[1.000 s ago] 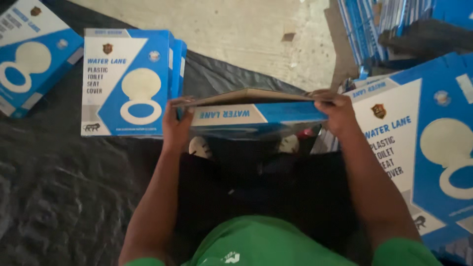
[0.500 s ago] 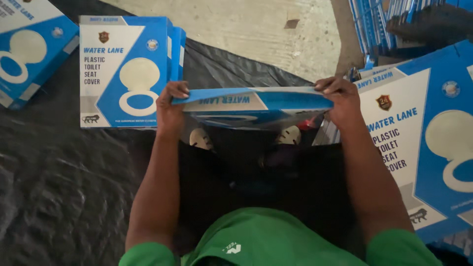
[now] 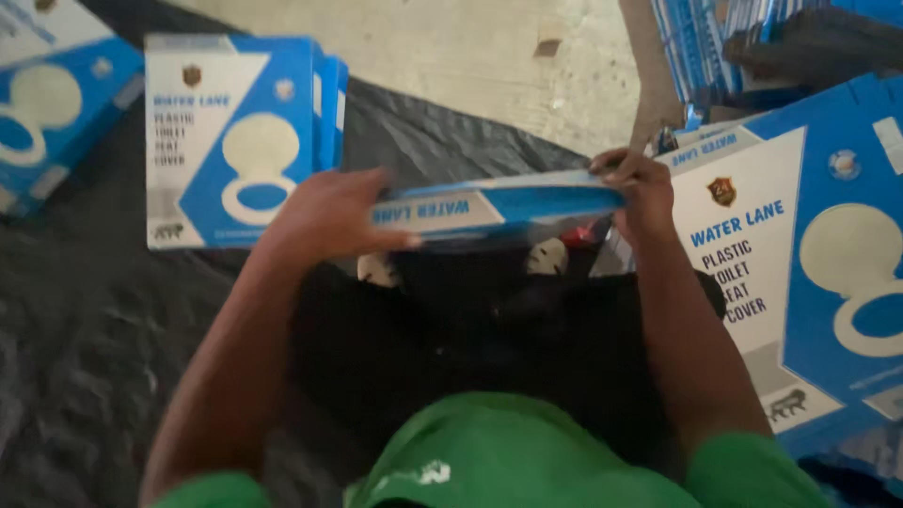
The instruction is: The person assembles flat-packed cardboard boxes labeled 'Water Lane Plastic Toilet Seat Cover' by folding flaps and sealing them with a handheld tape dispenser. The person repeatedly picks up a flat box, folds it into shape, applies tape to the seams, and places the finished box on a growing stack.
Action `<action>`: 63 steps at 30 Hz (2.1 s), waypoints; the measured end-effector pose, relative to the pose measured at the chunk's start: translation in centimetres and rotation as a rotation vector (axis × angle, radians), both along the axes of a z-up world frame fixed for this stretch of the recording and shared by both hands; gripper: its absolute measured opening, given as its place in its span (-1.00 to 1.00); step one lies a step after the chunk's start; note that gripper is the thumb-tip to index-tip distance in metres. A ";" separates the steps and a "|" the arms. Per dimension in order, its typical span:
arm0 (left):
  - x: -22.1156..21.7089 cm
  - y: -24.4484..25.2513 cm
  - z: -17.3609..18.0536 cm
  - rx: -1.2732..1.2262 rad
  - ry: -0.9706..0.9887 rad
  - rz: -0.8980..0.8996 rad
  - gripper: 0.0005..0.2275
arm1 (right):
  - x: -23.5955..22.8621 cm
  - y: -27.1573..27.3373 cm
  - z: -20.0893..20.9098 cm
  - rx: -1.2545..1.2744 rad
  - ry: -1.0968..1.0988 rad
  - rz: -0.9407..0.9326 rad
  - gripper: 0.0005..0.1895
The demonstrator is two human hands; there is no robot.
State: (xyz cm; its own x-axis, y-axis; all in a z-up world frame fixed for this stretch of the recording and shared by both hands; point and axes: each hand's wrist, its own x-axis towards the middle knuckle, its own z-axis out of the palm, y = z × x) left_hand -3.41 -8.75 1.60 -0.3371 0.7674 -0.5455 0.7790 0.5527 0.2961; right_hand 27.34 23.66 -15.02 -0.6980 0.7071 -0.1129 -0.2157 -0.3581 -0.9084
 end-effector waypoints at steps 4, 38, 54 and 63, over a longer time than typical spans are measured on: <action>3.8 5.7 0.0 0.310 -0.085 -0.232 -0.22 | -2.0 -0.4 1.9 0.064 0.169 0.053 -0.90; 12.7 14.0 -6.5 0.645 0.391 -0.440 -0.67 | -1.2 1.6 -1.3 1.823 -0.797 0.249 -0.27; 14.7 15.1 -8.7 0.642 0.275 -0.447 -0.74 | -0.8 1.8 -1.4 0.220 -0.257 0.283 -0.10; 15.1 14.2 -9.4 0.697 0.277 -0.388 -0.52 | -1.0 -3.4 1.2 1.300 -0.617 0.220 -0.62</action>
State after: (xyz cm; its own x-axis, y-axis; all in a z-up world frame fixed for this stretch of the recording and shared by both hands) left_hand 11.70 5.47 -7.76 -0.0319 0.9866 0.1598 0.9706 -0.0075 0.2404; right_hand 26.35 20.25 -13.82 -0.8819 0.4296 0.1942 0.2710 0.7990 -0.5368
